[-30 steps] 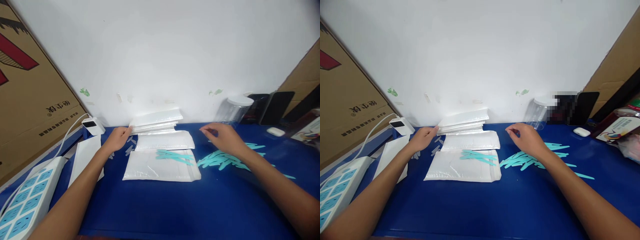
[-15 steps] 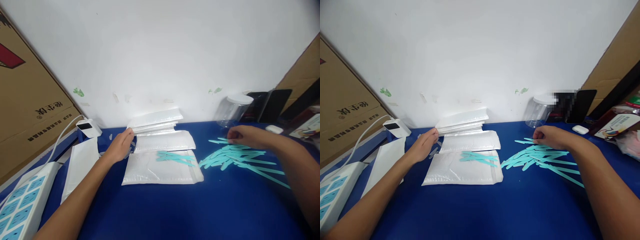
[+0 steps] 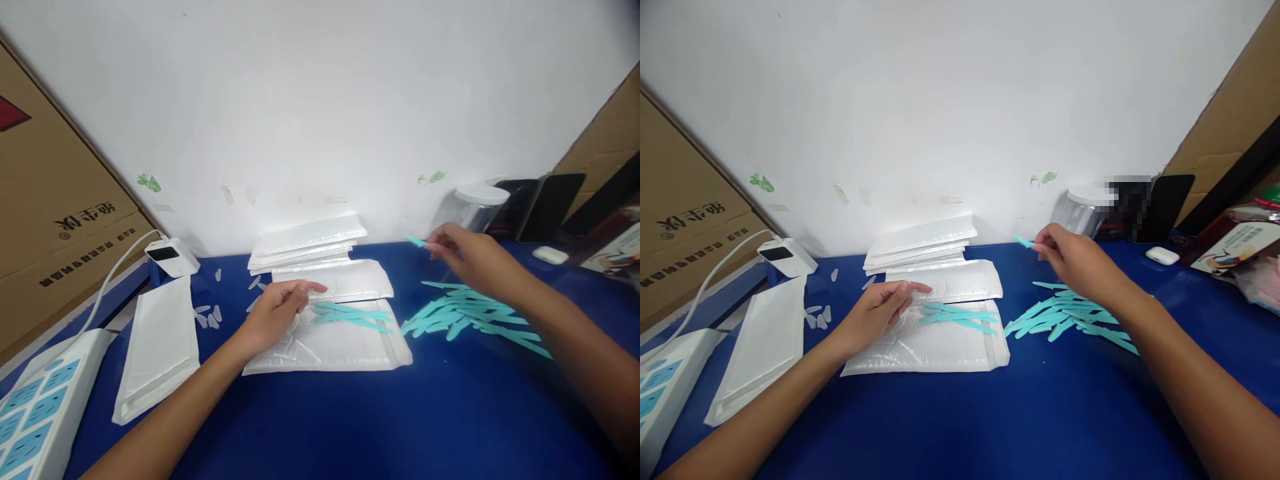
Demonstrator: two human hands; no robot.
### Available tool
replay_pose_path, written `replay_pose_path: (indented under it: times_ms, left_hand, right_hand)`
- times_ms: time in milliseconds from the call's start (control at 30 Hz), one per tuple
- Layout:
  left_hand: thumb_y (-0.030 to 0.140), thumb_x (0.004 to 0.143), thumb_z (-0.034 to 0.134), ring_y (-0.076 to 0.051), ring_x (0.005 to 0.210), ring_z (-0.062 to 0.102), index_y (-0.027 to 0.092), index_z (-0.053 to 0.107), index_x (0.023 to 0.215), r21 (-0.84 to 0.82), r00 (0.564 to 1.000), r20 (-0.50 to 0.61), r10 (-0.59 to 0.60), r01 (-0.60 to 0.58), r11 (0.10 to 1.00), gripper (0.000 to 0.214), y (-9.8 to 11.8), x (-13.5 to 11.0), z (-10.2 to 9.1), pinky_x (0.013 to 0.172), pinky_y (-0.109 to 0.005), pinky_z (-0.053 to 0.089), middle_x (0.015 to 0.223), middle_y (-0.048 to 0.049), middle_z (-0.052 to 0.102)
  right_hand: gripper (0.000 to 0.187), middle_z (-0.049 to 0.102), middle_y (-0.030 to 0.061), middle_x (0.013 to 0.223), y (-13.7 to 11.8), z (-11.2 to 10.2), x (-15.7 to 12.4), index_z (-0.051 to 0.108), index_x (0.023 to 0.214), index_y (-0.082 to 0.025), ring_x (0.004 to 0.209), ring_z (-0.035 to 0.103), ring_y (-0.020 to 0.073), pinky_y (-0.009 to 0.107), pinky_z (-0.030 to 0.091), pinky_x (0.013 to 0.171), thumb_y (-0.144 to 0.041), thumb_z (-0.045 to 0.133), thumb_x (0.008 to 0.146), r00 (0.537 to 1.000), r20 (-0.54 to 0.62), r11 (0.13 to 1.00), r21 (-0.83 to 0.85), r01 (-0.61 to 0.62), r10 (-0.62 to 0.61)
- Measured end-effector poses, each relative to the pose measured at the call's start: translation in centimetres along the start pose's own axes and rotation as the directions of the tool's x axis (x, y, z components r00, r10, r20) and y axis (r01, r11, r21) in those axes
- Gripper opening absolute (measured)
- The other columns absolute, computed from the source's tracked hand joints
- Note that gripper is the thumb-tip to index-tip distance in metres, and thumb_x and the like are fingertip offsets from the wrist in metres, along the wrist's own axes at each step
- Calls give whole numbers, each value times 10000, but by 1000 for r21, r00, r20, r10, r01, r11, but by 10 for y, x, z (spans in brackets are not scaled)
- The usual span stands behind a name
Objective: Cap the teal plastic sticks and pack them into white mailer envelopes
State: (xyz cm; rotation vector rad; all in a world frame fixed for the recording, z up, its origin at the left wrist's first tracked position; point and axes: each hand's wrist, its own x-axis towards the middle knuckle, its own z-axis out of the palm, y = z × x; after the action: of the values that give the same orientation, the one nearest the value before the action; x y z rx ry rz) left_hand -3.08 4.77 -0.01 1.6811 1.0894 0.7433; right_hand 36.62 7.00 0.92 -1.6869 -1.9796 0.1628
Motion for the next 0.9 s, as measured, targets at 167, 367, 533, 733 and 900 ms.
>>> replay_pose_path:
  times_ms: [167, 367, 533, 733, 900]
  left_hand:
    - [618, 1038, 548, -95, 563, 233, 223, 657, 1455, -215, 989, 124, -83, 108, 971, 585, 6, -5, 4, 518, -277, 177, 769, 45, 391]
    - [580, 1011, 618, -115, 587, 387, 189, 730, 1309, -35, 1000, 2, 5, -5, 999, 504, 13, -6, 14, 535, -267, 268, 742, 12, 565]
    - [615, 976, 664, -94, 532, 369, 189, 671, 975, -101, 998, 29, -47, 49, 994, 426, 9, -6, 19, 527, -251, 258, 637, 33, 593]
    - [669, 948, 672, -68, 487, 298, 197, 589, 908, -203, 993, 18, -115, 116, 972, 480, 6, -4, 23, 497, -243, 207, 607, 61, 539]
    - [628, 926, 725, -68, 475, 331, 193, 612, 942, -165, 996, 21, -88, 90, 982, 449, 9, -5, 25, 486, -247, 218, 626, 44, 597]
  right_hand:
    - [188, 785, 53, 920, -66, 28, -26, 676, 1059, -243, 794, 725, 219, 327, 545, 695, -413, 597, 1045, 980, -12, 936, 295, 193, -198]
    - [184, 779, 34, 948, -94, 45, -45, 720, 1059, -256, 758, 693, 185, 295, 519, 601, -372, 577, 1072, 953, 26, 893, 356, 274, -302]
    - [183, 784, 59, 1096, -98, 43, -51, 738, 1160, -268, 1000, 723, 221, 364, 590, 838, -229, 581, 1076, 853, -70, 795, 329, 509, -518]
    - [270, 801, 55, 1112, -97, 39, -49, 771, 1220, -290, 1021, 725, 233, 384, 599, 822, -155, 613, 1047, 787, -158, 741, 269, 615, -596]
    - [261, 800, 72, 1116, -99, 42, -52, 791, 1210, -289, 991, 729, 237, 386, 598, 796, -174, 625, 1045, 785, -177, 744, 251, 620, -594]
